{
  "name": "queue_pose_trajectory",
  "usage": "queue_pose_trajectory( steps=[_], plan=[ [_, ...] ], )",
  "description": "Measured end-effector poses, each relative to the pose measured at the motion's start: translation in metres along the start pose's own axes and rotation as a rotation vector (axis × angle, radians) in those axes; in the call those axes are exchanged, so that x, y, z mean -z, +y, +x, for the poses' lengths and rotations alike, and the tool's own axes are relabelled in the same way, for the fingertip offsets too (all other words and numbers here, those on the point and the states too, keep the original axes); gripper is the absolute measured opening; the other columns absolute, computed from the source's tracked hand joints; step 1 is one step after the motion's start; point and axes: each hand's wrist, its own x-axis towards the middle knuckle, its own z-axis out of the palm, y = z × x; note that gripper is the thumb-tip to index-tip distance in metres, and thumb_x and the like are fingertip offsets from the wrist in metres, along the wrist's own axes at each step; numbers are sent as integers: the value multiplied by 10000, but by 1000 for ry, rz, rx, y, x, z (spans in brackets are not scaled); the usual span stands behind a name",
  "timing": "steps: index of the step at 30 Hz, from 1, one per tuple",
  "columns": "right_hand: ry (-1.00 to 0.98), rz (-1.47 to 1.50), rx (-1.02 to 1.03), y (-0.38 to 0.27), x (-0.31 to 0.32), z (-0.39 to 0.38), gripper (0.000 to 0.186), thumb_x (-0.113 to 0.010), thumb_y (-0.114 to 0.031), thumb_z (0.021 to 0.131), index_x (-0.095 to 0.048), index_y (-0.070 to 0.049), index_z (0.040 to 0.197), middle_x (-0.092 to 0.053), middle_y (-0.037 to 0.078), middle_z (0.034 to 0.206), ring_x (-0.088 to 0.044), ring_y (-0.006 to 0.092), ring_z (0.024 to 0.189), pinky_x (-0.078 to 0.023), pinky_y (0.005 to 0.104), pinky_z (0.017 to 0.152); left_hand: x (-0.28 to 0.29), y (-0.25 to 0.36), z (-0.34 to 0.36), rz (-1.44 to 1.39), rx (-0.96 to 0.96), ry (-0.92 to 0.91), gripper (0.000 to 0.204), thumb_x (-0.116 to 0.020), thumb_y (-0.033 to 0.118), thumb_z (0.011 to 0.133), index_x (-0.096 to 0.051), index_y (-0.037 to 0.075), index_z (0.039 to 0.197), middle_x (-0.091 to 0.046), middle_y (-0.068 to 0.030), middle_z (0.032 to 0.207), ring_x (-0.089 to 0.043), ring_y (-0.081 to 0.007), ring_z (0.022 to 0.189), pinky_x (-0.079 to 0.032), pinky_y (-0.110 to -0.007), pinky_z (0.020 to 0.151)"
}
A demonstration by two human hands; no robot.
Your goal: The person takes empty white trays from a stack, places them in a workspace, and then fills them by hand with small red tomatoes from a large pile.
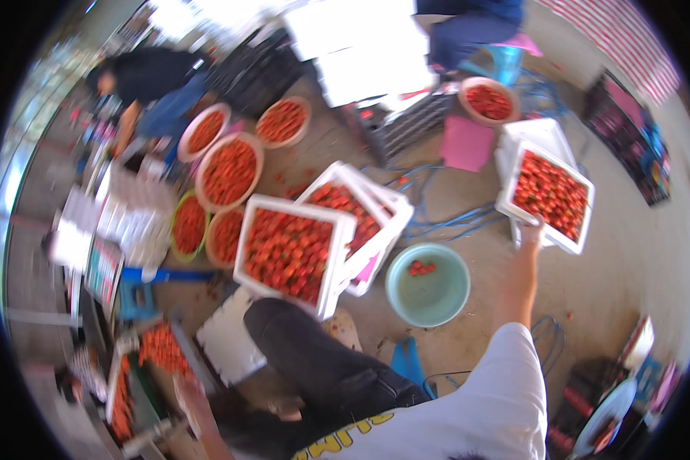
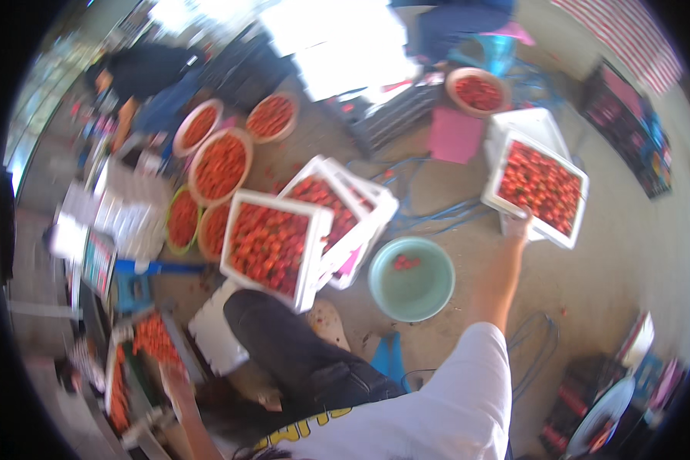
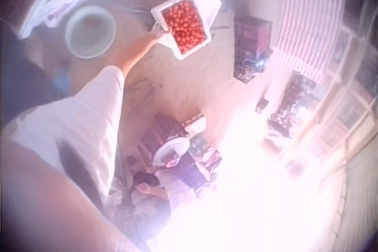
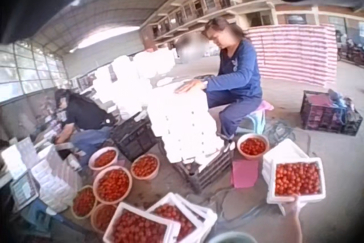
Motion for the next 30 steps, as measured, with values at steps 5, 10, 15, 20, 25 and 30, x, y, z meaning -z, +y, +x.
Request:
queue_pose_trajectory(
  steps=[5,10,15,20,25,30],
  plan=[
    [-68,-266,8,9,-9,-32,418,-583,-359,795,-550,-68,1094,-578,142,999,-556,296,903,-490,430,779,-56,30,-22,65,-205,-8,424,-532,404,903,-521,80,1178,-586,-60,1000,-578,-151,896,-482,-328,835],
    [-119,-1194,498,9,-58,-78,409,-552,-351,824,-563,-45,1095,-601,158,998,-582,316,897,-500,430,766,-13,5,-33,-116,-67,92,294,-627,336,856,-566,108,1031,-625,-18,856,-609,-119,734,-503,-267,671],
    [-145,-1786,1110,5,-113,-170,407,-520,-343,854,-576,-22,1096,-624,174,998,-608,336,891,-509,429,752,21,-5,-64,-164,-53,186,357,-618,362,854,-573,86,1077,-629,-51,923,-617,-159,786,-505,-299,729],
    [-935,-866,160,102,-245,-340,385,-427,-222,899,-515,45,1161,-591,167,1040,-576,285,964,-467,380,855,117,-23,-132,-283,-75,441,279,-613,320,867,-600,91,1026,-635,-47,884,-614,-133,763,-517,-283,716],
    [-1192,-493,-15,126,-349,-588,250,-466,-242,913,-565,-18,963,-554,56,832,-535,154,760,-436,267,683,150,-16,-126,-456,-288,436,289,-618,323,864,-586,77,1014,-622,-37,878,-596,-120,766,-508,-290,752],
    [-1641,-492,-505,138,-340,-826,154,-519,-215,863,-566,-71,834,-532,25,664,-492,98,567,-393,235,527,205,64,-214,-274,-636,453,174,-583,172,892,-575,45,1011,-588,-24,954,-561,-111,882,-463,-280,808]
  ],
)
